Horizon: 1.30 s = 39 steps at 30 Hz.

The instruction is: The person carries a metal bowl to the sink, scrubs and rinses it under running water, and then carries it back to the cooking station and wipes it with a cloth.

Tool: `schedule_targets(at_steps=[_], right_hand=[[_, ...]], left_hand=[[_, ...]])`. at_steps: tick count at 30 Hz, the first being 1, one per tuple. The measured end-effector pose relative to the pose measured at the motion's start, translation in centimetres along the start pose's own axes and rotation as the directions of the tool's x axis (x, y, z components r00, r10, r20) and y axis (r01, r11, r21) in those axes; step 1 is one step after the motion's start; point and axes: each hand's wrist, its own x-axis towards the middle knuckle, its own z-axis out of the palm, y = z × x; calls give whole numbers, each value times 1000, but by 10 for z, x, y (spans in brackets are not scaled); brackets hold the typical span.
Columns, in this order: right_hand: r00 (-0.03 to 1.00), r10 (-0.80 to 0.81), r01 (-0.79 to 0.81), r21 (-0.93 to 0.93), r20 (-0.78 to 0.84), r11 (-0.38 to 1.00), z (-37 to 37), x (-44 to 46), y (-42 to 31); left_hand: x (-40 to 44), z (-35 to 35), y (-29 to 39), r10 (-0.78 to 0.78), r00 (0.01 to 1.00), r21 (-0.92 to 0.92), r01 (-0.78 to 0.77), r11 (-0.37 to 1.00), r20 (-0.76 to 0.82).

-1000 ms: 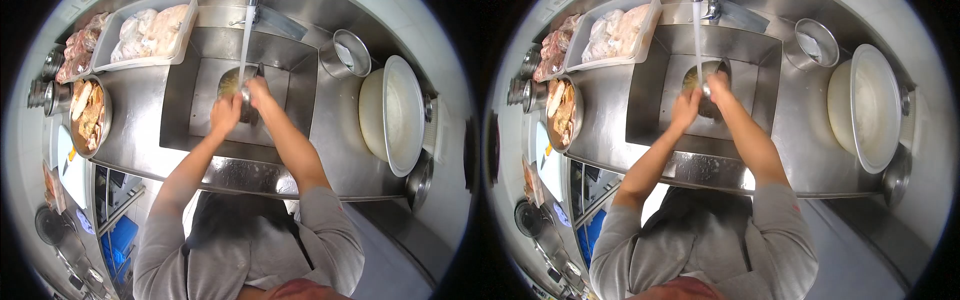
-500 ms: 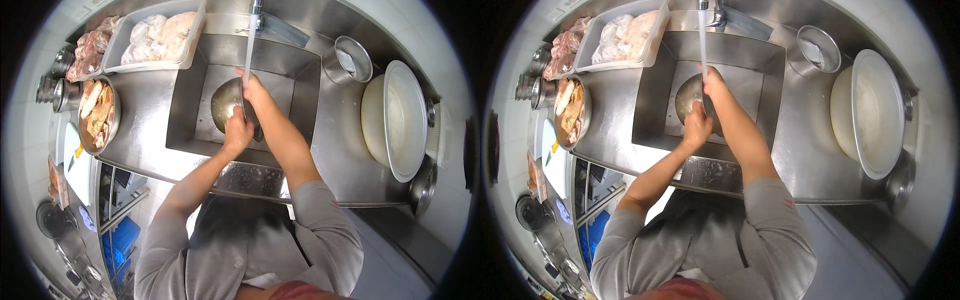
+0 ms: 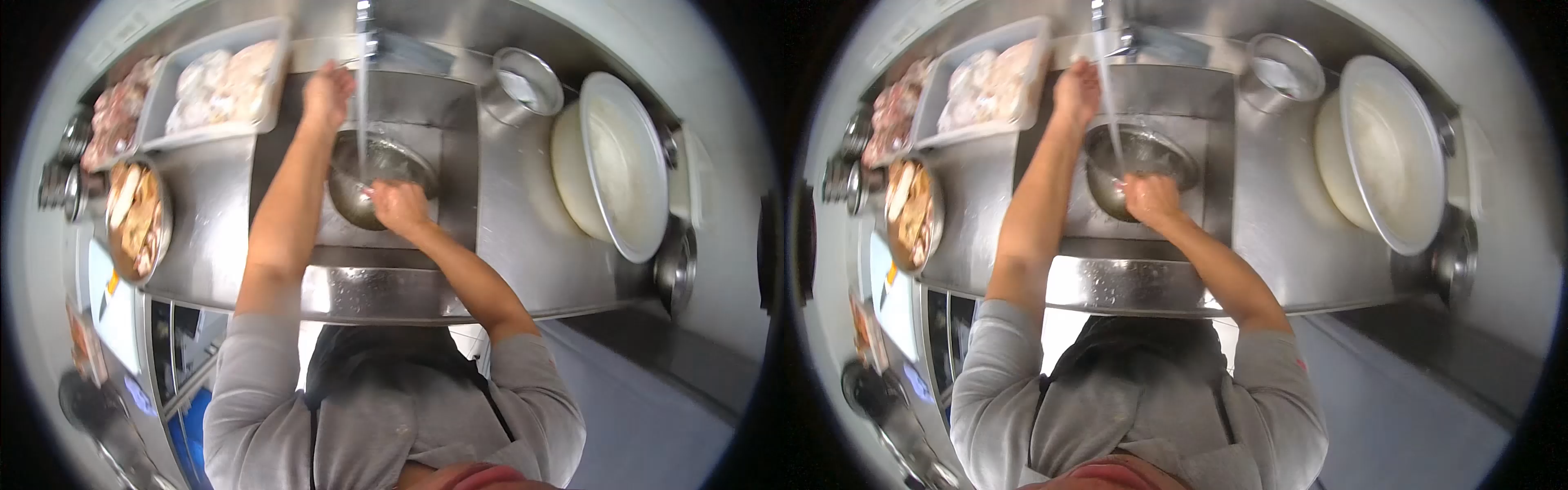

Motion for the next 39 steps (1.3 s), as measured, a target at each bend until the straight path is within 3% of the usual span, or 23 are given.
schedule_targets(at_steps=[2, 4, 6, 7, 9, 11, 13, 15, 17, 18, 21, 22, 25, 28, 30, 31, 33, 35, 37, 39], right_hand=[[990, -80, 81, 1, -118, 997, -10, -1, 5], [975, 150, -124, 158, -165, 980, -18, 0, 10], [907, 392, -348, 249, -155, 904, -19, 6, 15], [880, 433, -334, 392, -197, 857, -8, 9, 30], [819, 520, -263, 645, -244, 717, 15, 6, 64], [725, 686, -378, 796, -63, 473, -7, 1, 49], [662, 743, -412, 876, 100, 250, -23, -3, 41], [570, 789, -345, 938, 228, -22, -47, -4, 14], [480, 837, -294, 947, 263, -129, -43, -11, 32], [555, 774, -251, 948, 306, -194, -34, -18, 54], [707, 661, -113, 963, 251, -245, -47, -23, 34], [659, 709, -137, 967, 250, -214, -67, -21, -2], [662, 725, -120, 982, 190, -148, -90, -24, -22], [701, 704, -70, 994, 112, -88, -110, -23, -39], [730, 677, -61, 995, 100, -80, -120, -23, -45], [752, 651, -58, 994, 103, -91, -121, -24, -41], [799, 590, -59, 992, 114, -112, -120, -24, -28], [780, 609, -95, 988, 147, -118, -111, -19, -16], [739, 648, -156, 982, 187, -106, -108, -20, -7], [680, 702, -218, 973, 212, -82, -108, -19, -7]], left_hand=[[2, 17, 7, 3, 998, -155, 6, 988, 59], [-1, 30, 9, 18, 992, -180, 5, 984, 125], [-11, 47, 6, 102, 973, 133, -131, 982, 207], [-18, 50, 8, 136, 960, 280, -205, 938, 247], [-9, 38, 12, 65, 940, 410, -208, 888, 336], [-16, 22, 27, 9, 932, 546, -220, 808, 362], [-44, -2, 34, -46, 914, 614, -232, 755, 402], [-62, -36, 28, -116, 903, 710, -239, 663, 413], [-78, -79, 12, -102, 938, 702, -174, 690, 331], [-88, -94, 8, -100, 951, 696, -141, 704, 294], [-126, -117, 9, -245, 969, 593, 184, 784, 23], [-133, -124, 6, -231, 972, 556, 209, 804, -32], [-142, -152, 8, -146, 977, 635, 14, 772, 156], [-151, -156, 25, -68, 974, 672, -97, 734, 215], [-154, -156, 37, -158, 975, 748, -11, 664, 154], [-163, -152, 42, -127, 975, 781, -67, 620, 184], [-186, -144, 47, -4, 952, 825, -262, 501, 305], [-198, -141, 38, 138, 901, 840, -434, 324, 412], [-203, -139, 20, 228, 865, 864, -484, 142, 447], [-218, -131, 12, 208, 902, 916, -398, 59, 378]])
